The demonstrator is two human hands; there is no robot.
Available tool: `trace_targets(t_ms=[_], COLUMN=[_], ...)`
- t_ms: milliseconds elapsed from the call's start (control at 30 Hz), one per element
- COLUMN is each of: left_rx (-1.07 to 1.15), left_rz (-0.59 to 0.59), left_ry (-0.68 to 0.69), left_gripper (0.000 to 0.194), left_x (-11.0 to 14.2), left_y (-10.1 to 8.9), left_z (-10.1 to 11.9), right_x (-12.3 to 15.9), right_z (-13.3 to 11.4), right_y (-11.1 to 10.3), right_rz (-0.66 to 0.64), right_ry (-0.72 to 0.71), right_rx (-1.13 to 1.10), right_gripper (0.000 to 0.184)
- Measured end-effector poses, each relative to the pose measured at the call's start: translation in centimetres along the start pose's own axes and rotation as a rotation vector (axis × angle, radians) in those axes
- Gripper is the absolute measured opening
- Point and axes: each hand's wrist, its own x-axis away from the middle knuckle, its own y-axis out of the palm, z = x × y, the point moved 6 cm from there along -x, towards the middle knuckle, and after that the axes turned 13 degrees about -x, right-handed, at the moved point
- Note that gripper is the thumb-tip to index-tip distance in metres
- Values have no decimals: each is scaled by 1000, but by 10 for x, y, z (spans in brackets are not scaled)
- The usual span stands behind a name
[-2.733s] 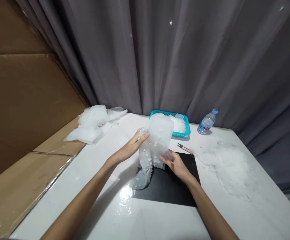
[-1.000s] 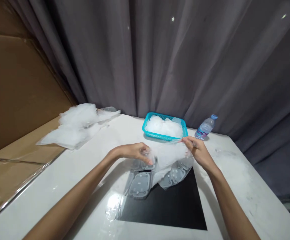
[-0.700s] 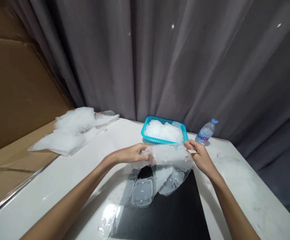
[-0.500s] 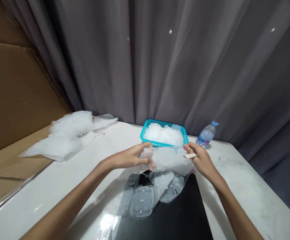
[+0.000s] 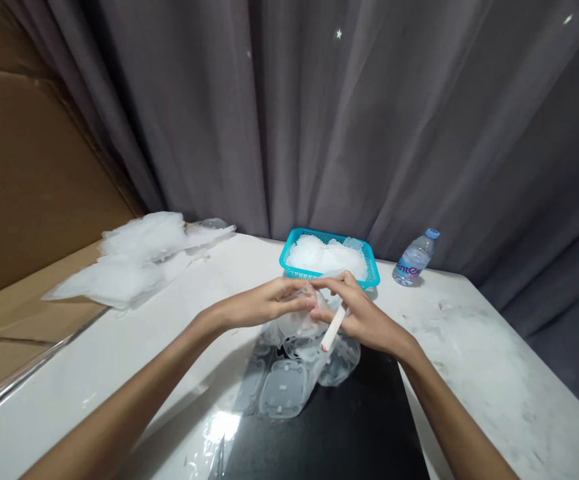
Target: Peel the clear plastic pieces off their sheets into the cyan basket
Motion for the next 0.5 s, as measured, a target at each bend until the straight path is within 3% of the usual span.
trace_targets(t_ms=[233, 500], left_rx=[-32, 1], left_rz=[-5, -77], left_ry=[5, 22], left_gripper=[29, 24], left_x=[-3, -3], left_y=[1, 9], left_z=[6, 10], right_x=[7, 10], right_z=[1, -3], right_y=[-9, -2], right_rz=[-2, -74], right_ry=[-2, -61], right_rx=[37, 156], right_gripper=[21, 25])
